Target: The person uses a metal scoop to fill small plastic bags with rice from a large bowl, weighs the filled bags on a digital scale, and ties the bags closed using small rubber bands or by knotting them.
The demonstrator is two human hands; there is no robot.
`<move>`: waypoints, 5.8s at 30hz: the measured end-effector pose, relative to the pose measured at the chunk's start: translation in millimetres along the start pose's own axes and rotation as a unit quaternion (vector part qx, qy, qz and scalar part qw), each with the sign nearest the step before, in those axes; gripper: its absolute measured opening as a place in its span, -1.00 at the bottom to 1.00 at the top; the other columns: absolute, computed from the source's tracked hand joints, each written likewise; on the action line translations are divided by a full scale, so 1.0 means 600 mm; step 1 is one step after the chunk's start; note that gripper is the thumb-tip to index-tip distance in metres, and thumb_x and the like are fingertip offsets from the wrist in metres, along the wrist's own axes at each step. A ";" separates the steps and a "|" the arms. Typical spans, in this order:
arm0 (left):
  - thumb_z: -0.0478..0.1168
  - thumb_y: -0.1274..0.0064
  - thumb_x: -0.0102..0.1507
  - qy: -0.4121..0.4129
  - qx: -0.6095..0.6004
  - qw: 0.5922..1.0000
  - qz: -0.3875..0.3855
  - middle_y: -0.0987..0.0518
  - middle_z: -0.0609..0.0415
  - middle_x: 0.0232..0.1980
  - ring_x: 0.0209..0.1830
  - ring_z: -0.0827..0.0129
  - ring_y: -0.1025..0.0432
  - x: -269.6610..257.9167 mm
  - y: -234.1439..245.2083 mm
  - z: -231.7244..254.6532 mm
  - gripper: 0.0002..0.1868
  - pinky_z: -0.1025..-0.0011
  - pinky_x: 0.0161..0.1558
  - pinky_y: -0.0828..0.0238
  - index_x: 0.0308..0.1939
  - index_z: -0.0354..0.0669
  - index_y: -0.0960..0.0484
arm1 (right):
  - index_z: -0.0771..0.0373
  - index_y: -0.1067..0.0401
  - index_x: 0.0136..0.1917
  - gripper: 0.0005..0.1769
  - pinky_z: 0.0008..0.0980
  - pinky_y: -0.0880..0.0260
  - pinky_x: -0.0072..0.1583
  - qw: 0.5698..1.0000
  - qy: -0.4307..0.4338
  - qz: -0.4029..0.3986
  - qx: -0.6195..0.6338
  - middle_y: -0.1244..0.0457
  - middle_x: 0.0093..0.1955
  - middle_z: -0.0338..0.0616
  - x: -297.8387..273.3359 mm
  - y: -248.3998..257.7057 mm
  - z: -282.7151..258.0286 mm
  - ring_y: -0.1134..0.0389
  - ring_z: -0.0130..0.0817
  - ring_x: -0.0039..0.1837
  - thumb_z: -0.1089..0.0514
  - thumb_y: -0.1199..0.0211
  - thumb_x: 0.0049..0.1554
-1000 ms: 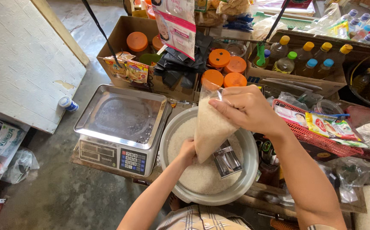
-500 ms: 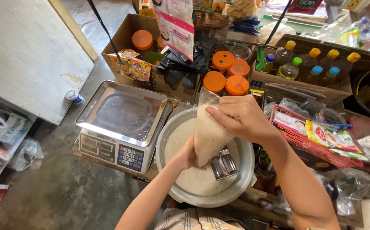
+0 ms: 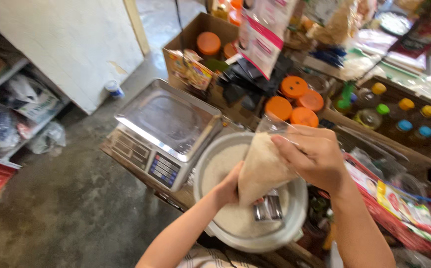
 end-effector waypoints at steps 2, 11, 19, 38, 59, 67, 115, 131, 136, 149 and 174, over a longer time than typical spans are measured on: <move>0.33 0.29 0.36 -0.022 0.033 0.999 0.013 -0.68 0.10 -0.11 -0.26 0.27 -0.58 -0.011 0.002 0.044 -0.39 0.11 -0.26 -0.56 0.11 0.03 -0.63 | 0.31 -0.39 -0.39 -0.67 -0.38 -0.21 -0.27 1.000 0.018 0.006 -0.015 -0.24 -0.38 -0.18 0.014 -0.001 -0.010 -0.27 -0.36 -0.35 0.26 -0.25 0.22; 0.15 0.02 0.23 -0.197 0.185 0.932 0.242 -0.65 -0.08 -0.19 -0.33 0.19 -0.58 -0.119 0.197 0.359 -0.50 0.16 -0.20 -0.56 -0.05 -0.20 -0.64 | 0.34 -0.49 -0.31 -0.75 -0.35 -0.20 -0.28 0.998 -0.050 0.004 -0.025 -0.25 -0.39 -0.18 0.087 -0.103 0.017 -0.29 -0.41 -0.33 0.26 -0.26 0.21; 0.17 -0.01 0.22 -0.240 0.430 0.757 0.429 -0.70 -0.23 -0.20 -0.21 0.14 -0.57 -0.149 0.427 0.544 -0.36 0.17 -0.09 -0.46 -0.18 -0.49 -0.69 | 0.36 -0.54 -0.08 -0.95 -0.42 -0.39 -0.17 0.983 -0.179 -0.026 0.035 -0.31 -0.22 -0.11 0.109 -0.350 0.136 -0.42 -0.34 -0.23 0.39 -0.29 0.16; 0.19 0.09 0.29 -0.212 0.635 0.559 0.489 -0.65 -0.34 -0.07 0.02 -0.19 -0.53 -0.154 0.431 0.657 -0.45 -0.01 0.09 -0.39 0.01 -0.23 -0.60 | 0.34 -0.55 -0.14 -0.80 -0.43 -0.34 -0.18 0.952 -0.293 -0.009 0.090 -0.30 -0.23 -0.18 0.052 -0.569 0.239 -0.34 -0.42 -0.25 0.16 -0.28 0.23; -0.23 -0.06 0.27 -0.464 0.562 0.543 0.417 -0.57 0.03 -0.13 -0.02 0.09 -0.38 -0.303 0.237 0.335 -0.88 0.18 0.08 -0.27 -0.22 -0.16 -0.67 | 0.32 -0.50 -0.18 -0.74 -0.15 -0.41 -0.02 0.961 -0.214 -0.177 0.009 -0.27 -0.07 0.05 0.031 -0.543 0.212 -0.36 0.03 -0.07 0.10 -0.47 0.02; -0.25 -0.09 0.25 -0.457 0.577 0.557 0.385 -0.59 -0.01 -0.20 -0.10 0.10 -0.46 -0.294 0.227 0.264 -0.90 0.20 0.01 -0.36 -0.22 -0.19 -0.65 | 0.26 -0.56 0.02 -0.71 -0.16 -0.42 0.12 0.970 -0.170 -0.175 -0.008 -0.27 0.09 0.09 0.004 -0.499 0.195 -0.38 0.00 0.10 0.14 -0.44 0.03; -0.35 0.00 0.37 -0.537 0.570 0.536 0.314 -0.42 -0.17 -0.34 -0.38 -0.05 -0.35 -0.238 0.190 0.268 -0.83 0.13 -0.29 -0.27 -0.29 -0.33 -0.39 | 0.38 -0.56 -0.02 -0.84 -0.34 -0.50 -0.06 0.979 -0.185 -0.070 0.058 -0.40 0.02 -0.01 0.075 -0.469 0.223 -0.47 -0.20 -0.10 0.41 -0.25 0.10; -0.36 -0.06 0.37 -0.507 0.568 0.623 0.180 -0.40 -0.09 -0.38 -0.45 0.11 -0.32 -0.248 0.091 0.223 -0.82 0.28 -0.37 -0.27 -0.30 -0.28 -0.41 | 0.28 -0.55 -0.01 -0.73 -0.24 -0.48 0.05 0.975 -0.204 -0.083 -0.041 -0.38 0.05 -0.04 0.012 -0.341 0.150 -0.45 -0.07 0.01 0.36 -0.35 -0.02; -0.37 -0.03 0.37 -0.505 0.549 0.650 0.142 -0.40 -0.09 -0.34 -0.42 0.10 -0.32 -0.228 0.084 0.191 -0.82 0.30 -0.34 -0.28 -0.31 -0.28 -0.38 | 0.28 -0.53 0.06 -0.71 -0.18 -0.43 0.10 0.979 -0.181 -0.057 -0.071 -0.36 0.06 -0.04 -0.032 -0.331 0.158 -0.41 0.00 0.08 0.37 -0.31 0.02; -0.36 -0.05 0.36 -0.491 0.579 0.627 0.174 -0.41 -0.04 -0.37 -0.43 0.18 -0.32 -0.216 0.086 0.183 -0.83 0.31 -0.33 -0.29 -0.30 -0.30 -0.42 | -0.03 -0.53 0.25 -0.47 -0.18 -0.45 0.06 0.952 -0.236 -0.169 -0.099 -0.13 0.24 -0.01 -0.075 -0.383 0.187 -0.35 -0.14 0.12 0.36 -0.17 0.05; -0.37 -0.03 0.35 -0.483 0.592 0.620 0.180 -0.42 -0.07 -0.36 -0.40 0.10 -0.35 -0.215 0.072 0.179 -0.85 0.25 -0.33 -0.29 -0.30 -0.32 -0.42 | 0.06 -0.44 0.25 -0.42 -0.15 -0.46 0.10 0.949 -0.195 -0.165 -0.184 -0.19 0.22 -0.07 -0.143 -0.391 0.161 -0.36 -0.10 0.17 0.37 -0.25 -0.05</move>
Point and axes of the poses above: each hand's wrist, its own x-axis towards the middle knuckle, its own y-axis out of the back of the hand, z = x × y, the point moved 4 cm from there along x, towards the middle knuckle
